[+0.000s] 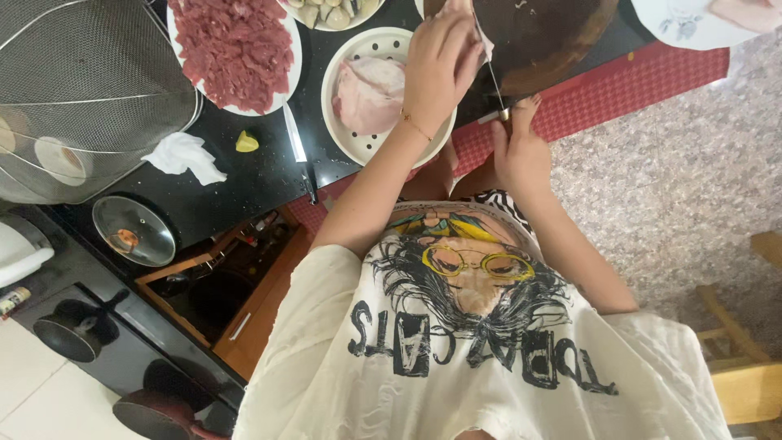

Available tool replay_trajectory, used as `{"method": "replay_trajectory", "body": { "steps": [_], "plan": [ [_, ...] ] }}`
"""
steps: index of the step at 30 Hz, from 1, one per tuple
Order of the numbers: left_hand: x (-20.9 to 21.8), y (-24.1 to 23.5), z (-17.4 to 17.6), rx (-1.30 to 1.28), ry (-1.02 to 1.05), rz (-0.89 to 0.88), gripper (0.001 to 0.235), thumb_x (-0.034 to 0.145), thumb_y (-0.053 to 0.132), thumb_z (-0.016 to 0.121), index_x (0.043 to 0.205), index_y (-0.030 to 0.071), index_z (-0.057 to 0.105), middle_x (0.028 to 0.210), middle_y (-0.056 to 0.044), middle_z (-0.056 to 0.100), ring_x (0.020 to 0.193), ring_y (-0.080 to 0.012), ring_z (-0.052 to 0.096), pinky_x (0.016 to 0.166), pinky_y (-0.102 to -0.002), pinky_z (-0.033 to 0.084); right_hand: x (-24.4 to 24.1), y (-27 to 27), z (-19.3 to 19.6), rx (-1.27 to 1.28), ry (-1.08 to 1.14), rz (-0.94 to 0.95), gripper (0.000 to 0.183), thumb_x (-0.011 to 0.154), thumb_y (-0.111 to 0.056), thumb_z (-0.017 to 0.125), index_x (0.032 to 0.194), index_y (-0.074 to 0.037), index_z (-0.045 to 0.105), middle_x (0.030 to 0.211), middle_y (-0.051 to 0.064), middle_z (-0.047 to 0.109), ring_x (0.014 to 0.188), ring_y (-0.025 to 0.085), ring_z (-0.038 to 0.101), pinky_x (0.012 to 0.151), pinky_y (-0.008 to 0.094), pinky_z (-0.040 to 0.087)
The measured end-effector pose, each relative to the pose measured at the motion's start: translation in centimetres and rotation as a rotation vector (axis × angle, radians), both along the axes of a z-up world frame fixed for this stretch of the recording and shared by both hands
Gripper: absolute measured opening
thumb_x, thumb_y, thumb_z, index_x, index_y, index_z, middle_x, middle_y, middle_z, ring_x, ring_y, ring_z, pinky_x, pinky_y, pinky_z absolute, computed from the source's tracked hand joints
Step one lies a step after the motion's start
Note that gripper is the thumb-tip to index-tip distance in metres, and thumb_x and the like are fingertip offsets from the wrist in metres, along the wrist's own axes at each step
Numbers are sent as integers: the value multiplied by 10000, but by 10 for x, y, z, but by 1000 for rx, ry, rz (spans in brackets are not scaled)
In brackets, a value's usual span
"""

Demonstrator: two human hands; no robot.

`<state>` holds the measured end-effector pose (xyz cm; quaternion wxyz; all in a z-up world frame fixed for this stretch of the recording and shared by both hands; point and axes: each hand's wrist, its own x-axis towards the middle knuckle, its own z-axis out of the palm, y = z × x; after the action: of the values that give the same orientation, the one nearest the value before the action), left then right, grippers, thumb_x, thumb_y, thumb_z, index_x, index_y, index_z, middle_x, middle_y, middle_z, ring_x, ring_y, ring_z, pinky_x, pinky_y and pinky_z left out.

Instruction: The person slices raw meat into thin pieces with a knife on a wooden cutting board and places the slices onto a white plate.

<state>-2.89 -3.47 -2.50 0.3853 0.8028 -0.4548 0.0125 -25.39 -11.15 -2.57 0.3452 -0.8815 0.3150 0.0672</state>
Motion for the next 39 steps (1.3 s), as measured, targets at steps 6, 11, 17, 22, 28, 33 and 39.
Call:
{"method": "replay_trajectory", "body": {
  "steps": [6,11,17,22,28,33,39],
  "plan": [
    [-6,-5,3,50,-141,97,99,1031,232,699,967,172,744,1086,15,686,1013,-251,674,1128,-499,415,4,-23,16,154,-51,-48,182,1207,-219,489,1241,-60,569,781,209,654,616,480,632,556,561,431],
    [-3,-7,12,9,-99,56,81,1004,187,685,945,144,721,1110,-26,652,997,-288,656,972,-490,492,-6,-51,1,36,-174,-202,158,1218,-183,487,1227,-47,566,944,155,661,673,354,568,544,450,408],
    [-1,-7,9,2,-52,36,34,935,98,719,947,121,698,1097,-81,638,999,-313,656,861,-445,558,-30,-175,-45,-212,-694,-811,192,1148,-238,624,1049,-73,630,851,37,537,724,157,477,679,315,461],
    [1,-7,4,9,-79,51,39,939,106,742,937,99,703,1096,-84,652,1012,-308,668,887,-452,562,-72,-265,-107,-226,-810,-1104,246,988,-239,726,1089,-20,776,917,117,831,850,248,819,786,435,683],
    [-3,-4,7,-49,-184,76,199,980,243,816,826,124,773,1047,-24,672,934,-286,648,1006,-539,536,-34,-173,-29,-332,-830,-728,408,1194,-381,445,915,-88,505,789,17,365,687,151,311,661,353,368],
    [-6,-14,2,-36,-109,176,366,988,385,795,753,127,685,1021,1,657,880,-276,641,1013,-526,522,19,-58,27,17,-199,-25,147,1206,-70,518,1104,1,596,778,22,586,562,108,508,443,238,400],
    [1,-8,13,-5,17,81,202,896,69,767,1029,49,615,1057,-107,627,927,-346,634,925,-481,555,20,-39,8,-273,-118,119,243,1203,-347,646,1246,-116,588,767,93,640,519,331,601,410,434,403]
  ]
}}
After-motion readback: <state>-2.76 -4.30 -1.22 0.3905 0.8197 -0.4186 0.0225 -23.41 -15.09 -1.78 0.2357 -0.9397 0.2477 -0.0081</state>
